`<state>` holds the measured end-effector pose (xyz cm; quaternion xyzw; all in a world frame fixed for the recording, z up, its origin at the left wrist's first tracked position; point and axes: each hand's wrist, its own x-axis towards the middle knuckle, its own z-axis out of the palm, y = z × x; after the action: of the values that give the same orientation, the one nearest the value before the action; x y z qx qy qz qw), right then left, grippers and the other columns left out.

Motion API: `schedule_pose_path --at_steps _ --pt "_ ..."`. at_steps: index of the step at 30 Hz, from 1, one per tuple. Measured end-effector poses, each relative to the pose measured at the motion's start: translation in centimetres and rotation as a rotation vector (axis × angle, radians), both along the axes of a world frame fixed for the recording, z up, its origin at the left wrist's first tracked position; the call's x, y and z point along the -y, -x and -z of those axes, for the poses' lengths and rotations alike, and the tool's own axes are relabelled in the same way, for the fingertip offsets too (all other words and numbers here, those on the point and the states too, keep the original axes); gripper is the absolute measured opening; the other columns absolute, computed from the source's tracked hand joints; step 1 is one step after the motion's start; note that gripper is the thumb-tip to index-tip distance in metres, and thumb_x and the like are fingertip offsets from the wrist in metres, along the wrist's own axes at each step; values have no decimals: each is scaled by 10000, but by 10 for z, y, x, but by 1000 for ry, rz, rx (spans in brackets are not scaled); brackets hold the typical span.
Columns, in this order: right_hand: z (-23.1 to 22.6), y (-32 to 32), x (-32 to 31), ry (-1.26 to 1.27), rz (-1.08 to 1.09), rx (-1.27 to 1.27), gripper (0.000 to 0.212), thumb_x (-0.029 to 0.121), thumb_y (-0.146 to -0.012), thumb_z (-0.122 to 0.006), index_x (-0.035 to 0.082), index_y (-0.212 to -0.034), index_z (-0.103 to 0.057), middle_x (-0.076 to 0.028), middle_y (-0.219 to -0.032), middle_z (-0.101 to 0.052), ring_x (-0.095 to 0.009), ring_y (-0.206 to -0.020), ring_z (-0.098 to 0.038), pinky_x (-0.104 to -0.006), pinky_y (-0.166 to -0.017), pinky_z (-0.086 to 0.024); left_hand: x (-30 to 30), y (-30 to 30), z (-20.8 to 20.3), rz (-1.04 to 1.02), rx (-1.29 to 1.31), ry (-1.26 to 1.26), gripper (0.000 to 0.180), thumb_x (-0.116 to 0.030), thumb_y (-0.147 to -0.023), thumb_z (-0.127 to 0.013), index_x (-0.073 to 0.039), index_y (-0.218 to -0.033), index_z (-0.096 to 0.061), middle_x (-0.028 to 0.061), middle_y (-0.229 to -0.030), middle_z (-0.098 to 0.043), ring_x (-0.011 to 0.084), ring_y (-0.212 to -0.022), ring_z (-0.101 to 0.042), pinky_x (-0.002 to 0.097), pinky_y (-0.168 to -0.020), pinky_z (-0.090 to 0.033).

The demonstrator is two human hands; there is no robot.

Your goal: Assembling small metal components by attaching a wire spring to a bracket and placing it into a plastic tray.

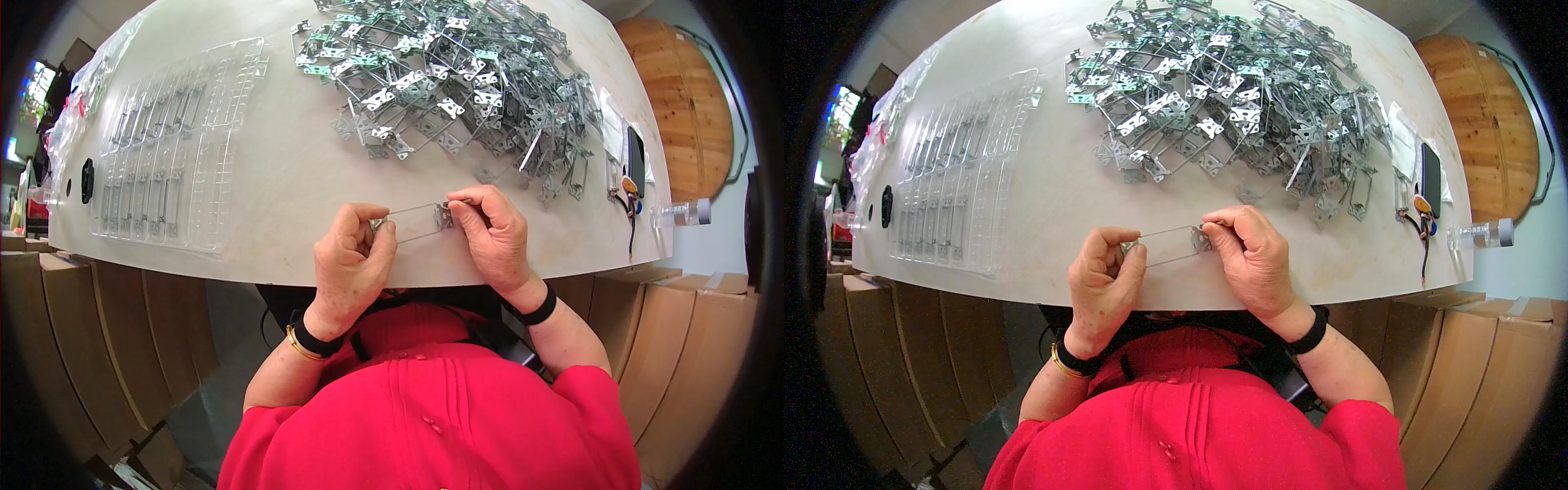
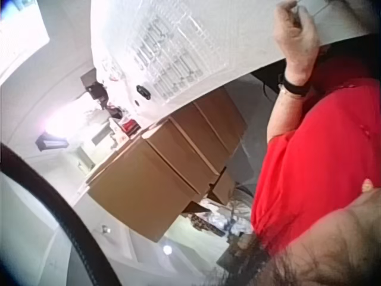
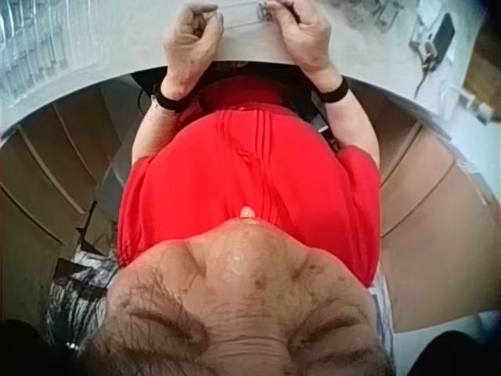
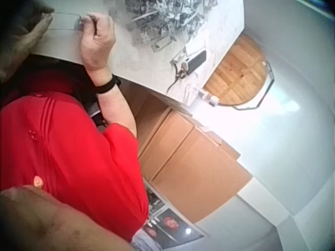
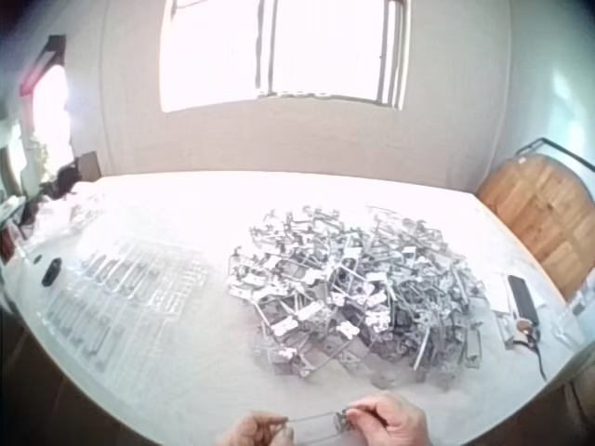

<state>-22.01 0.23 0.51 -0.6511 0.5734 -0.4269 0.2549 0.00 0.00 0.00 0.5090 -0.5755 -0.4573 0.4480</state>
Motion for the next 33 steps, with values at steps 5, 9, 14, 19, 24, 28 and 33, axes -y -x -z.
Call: schedule_pose_path --at_steps 5,9,14,19,24,28,33 --pt "3 2 1 56 11 64 121 12 -962 -744 48 -1077 -732 -99 -990 -725 -219 -868 -688 -309 -770 -549 5 -1 1 7 -26 14 141 1 -996 -674 18 -1131 -640 -101 -715 -485 -16 -602 -393 206 -535 -289" --pt "1 2 -4 88 13 36 134 4 -960 -741 46 -1086 -723 -100 -991 -721 -222 -869 -689 -310 -771 -550 1 -2 3 22 -45 -8 148 -3 -999 -675 18 -1140 -638 -88 -718 -511 -12 -601 -416 206 -537 -298" --pt "-4 1 -8 159 -35 -10 126 11 -974 -732 40 -1094 -707 -100 -987 -711 -223 -853 -683 -314 -760 -548 1 -3 6 11 -15 -9 153 -9 -1010 -670 24 -1154 -631 -76 -709 -532 -1 -606 -468 204 -542 -340" --pt "-1 6 -18 67 18 33 106 20 -978 -730 42 -1078 -704 -100 -978 -708 -233 -834 -679 -318 -747 -545 2 -4 7 6 -1 -4 149 -10 -1012 -671 23 -1152 -633 -78 -708 -532 0 -610 -488 201 -548 -359" --pt "-2 5 -17 88 13 9 112 22 -973 -735 42 -1079 -705 -106 -975 -710 -248 -831 -680 -324 -746 -547 2 -3 5 7 -11 -13 149 -8 -1010 -671 20 -1151 -635 -77 -708 -534 -1 -610 -492 198 -549 -362" --pt "-5 4 -16 91 -13 -38 137 -10 -958 -725 37 -1085 -707 -119 -989 -715 -269 -847 -695 -335 -751 -553 2 -3 5 -2 -24 -14 149 -2 -1007 -669 19 -1151 -636 -78 -704 -532 -3 -608 -490 198 -545 -357" --pt "-6 3 -15 116 -36 -64 171 -51 -938 -711 35 -1087 -709 -129 -991 -716 -281 -860 -704 -343 -754 -558 2 -3 6 1 -24 -18 151 2 -1004 -672 18 -1150 -636 -79 -704 -532 -5 -605 -486 197 -543 -354"
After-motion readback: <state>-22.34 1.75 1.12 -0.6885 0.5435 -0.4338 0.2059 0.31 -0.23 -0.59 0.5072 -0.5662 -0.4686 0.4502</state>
